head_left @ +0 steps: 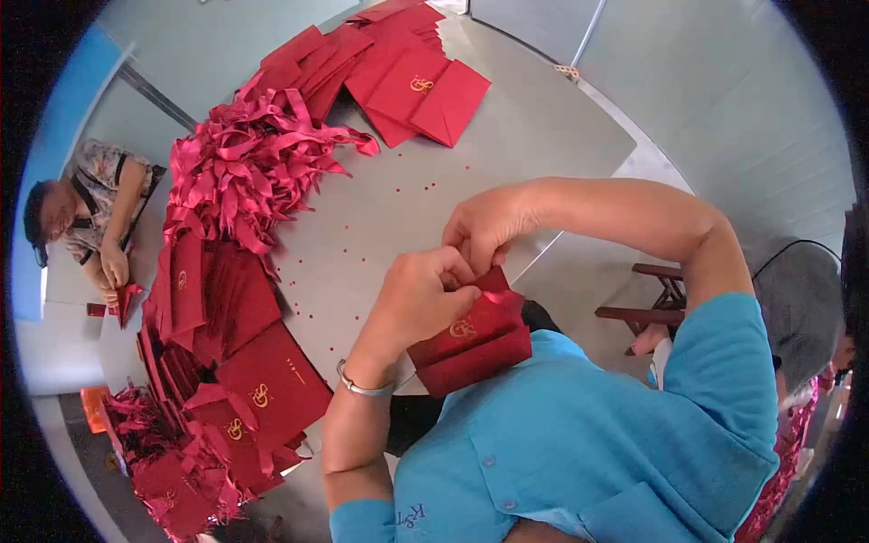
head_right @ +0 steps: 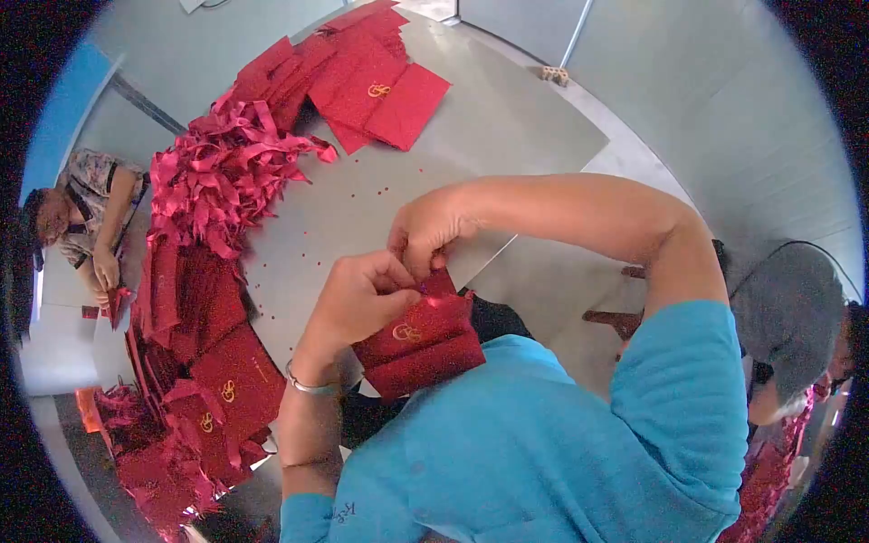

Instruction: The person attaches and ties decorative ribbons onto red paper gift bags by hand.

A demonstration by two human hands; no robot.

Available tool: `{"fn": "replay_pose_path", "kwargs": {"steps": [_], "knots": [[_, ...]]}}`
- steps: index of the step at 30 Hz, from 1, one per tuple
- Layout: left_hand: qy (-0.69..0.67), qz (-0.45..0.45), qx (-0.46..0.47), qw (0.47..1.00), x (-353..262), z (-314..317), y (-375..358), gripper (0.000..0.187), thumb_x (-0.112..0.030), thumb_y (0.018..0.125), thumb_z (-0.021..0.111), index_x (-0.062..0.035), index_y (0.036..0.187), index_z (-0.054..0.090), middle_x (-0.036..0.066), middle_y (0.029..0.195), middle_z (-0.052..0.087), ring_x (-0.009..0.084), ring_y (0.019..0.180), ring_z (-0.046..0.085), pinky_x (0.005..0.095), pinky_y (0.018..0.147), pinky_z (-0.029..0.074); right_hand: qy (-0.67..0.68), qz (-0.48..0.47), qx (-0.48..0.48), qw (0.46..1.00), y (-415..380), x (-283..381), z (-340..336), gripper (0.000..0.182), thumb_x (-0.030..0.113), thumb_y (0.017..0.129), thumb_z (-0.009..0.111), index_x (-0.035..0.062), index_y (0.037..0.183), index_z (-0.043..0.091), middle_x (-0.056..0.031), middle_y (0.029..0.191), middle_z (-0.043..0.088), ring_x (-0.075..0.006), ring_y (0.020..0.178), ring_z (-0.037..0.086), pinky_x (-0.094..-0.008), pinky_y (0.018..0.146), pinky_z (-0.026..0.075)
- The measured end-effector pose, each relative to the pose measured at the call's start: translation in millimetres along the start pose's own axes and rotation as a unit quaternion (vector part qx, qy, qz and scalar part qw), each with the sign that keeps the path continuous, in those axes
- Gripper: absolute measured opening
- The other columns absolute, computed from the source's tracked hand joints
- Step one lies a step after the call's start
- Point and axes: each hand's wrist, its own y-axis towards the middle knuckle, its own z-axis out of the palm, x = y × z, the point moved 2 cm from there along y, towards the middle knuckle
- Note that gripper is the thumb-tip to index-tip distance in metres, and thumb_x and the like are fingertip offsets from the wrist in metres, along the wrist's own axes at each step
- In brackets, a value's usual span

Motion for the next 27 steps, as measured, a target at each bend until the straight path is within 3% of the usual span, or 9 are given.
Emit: {"fn": "replay_pose_path", "kwargs": {"steps": [2, 4, 5, 7, 8, 11, 13, 19, 27], "knots": [[-0.053, -0.025, 0.027, 0.998, 4.3, 0.1, 3.1, 0.009, -0.003, 0.074, 0.072, -0.0005, 0.08, 0.064, 0.001, 0.067, 0.064, 0.0056, 0.062, 0.057, 0.0229, 0.056, 0.047, 0.025, 0.012, -0.037, 0.999, -1.8, -3.0, 1.0, 0.031, 0.001, 0.069, 0.068, -0.0003, 0.099, 0.067, -0.0026, 0.081, 0.066, -0.0099, 0.066, 0.057, -0.0239, 0.055, 0.046], [-0.056, -0.037, 0.033, 0.997, 7.6, -2.9, 7.3, 0.01, -0.002, 0.074, 0.071, -0.0004, 0.081, 0.064, 0.0, 0.067, 0.064, 0.005, 0.061, 0.056, 0.022, 0.055, 0.046, -0.011, -0.019, -0.142, 0.99, -8.6, 3.3, -0.7, 0.03, 0.002, 0.067, 0.069, -0.0008, 0.097, 0.066, -0.0032, 0.077, 0.065, -0.0093, 0.065, 0.057, -0.0235, 0.054, 0.045], [-0.054, -0.048, 0.039, 0.997, 8.9, -3.5, 8.2, 0.01, -0.002, 0.075, 0.071, -0.0003, 0.082, 0.064, 0.0, 0.067, 0.063, 0.0044, 0.061, 0.056, 0.021, 0.054, 0.045, -0.011, -0.018, -0.137, 0.99, -8.6, 0.7, -1.3, 0.03, 0.002, 0.067, 0.069, -0.0008, 0.097, 0.066, -0.0032, 0.077, 0.065, -0.0093, 0.065, 0.057, -0.0235, 0.054, 0.045], [-0.073, -0.067, 0.051, 0.994, 12.5, -3.0, 8.7, 0.01, -0.002, 0.075, 0.07, -0.0003, 0.083, 0.064, -0.001, 0.068, 0.063, 0.0038, 0.061, 0.055, 0.0203, 0.053, 0.043, 0.053, -0.068, -0.232, 0.969, -8.5, -3.6, -8.5, 0.022, 0.001, 0.07, 0.069, 0.0, 0.092, 0.065, -0.0033, 0.075, 0.064, -0.0089, 0.066, 0.058, -0.0232, 0.055, 0.046], [-0.091, -0.081, 0.065, 0.99, 14.4, -2.0, 9.5, 0.01, -0.002, 0.076, 0.07, -0.0004, 0.084, 0.064, -0.001, 0.068, 0.063, 0.0032, 0.061, 0.054, 0.0195, 0.053, 0.042, 0.054, -0.07, -0.231, 0.969, -6.1, -5.7, -9.2, 0.022, 0.001, 0.07, 0.069, 0.0, 0.092, 0.065, -0.0033, 0.075, 0.064, -0.0089, 0.066, 0.058, -0.0232, 0.055, 0.046], [-0.099, -0.087, 0.071, 0.989, 18.6, -0.2, 12.2, 0.01, -0.002, 0.077, 0.069, -0.0005, 0.086, 0.064, -0.002, 0.069, 0.062, 0.0024, 0.061, 0.053, 0.0188, 0.053, 0.041, 0.056, -0.165, -0.315, 0.933, 2.7, -15.7, -17.7, 0.013, 0.001, 0.076, 0.068, 0.0016, 0.088, 0.064, -0.0026, 0.074, 0.064, -0.0084, 0.068, 0.059, -0.0233, 0.058, 0.048], [-0.104, -0.091, 0.064, 0.988, 23.4, 1.3, 13.5, 0.009, -0.002, 0.078, 0.069, -0.0004, 0.086, 0.064, -0.002, 0.069, 0.063, 0.0026, 0.061, 0.054, 0.0188, 0.053, 0.042, -0.047, -0.277, -0.439, 0.854, 13.9, -17.9, -28.6, 0.008, 0.0, 0.081, 0.065, 0.0019, 0.089, 0.063, -0.0027, 0.076, 0.066, -0.0078, 0.07, 0.06, -0.0237, 0.062, 0.049], [-0.135, -0.102, 0.044, 0.985, 22.6, 1.2, 14.2, 0.008, -0.002, 0.078, 0.067, 0.0, 0.085, 0.064, -0.001, 0.072, 0.064, 0.003, 0.063, 0.055, 0.0189, 0.054, 0.043, -0.12, -0.287, -0.48, 0.82, 21.7, -19.5, -27.2, 0.005, 0.001, 0.082, 0.067, 0.0022, 0.086, 0.065, -0.0035, 0.079, 0.069, -0.0074, 0.073, 0.061, -0.024, 0.066, 0.05], [-0.122, -0.091, 0.036, 0.988, 27.8, 1.5, 15.0, 0.006, -0.001, 0.078, 0.066, 0.0, 0.083, 0.064, -0.001, 0.073, 0.064, 0.0026, 0.065, 0.055, 0.0189, 0.056, 0.043, -0.096, -0.292, -0.516, 0.8, 30.2, -25.2, -30.1, 0.006, 0.002, 0.084, 0.066, 0.0023, 0.089, 0.066, -0.0047, 0.079, 0.069, -0.0089, 0.071, 0.062, -0.0247, 0.065, 0.051]]}}
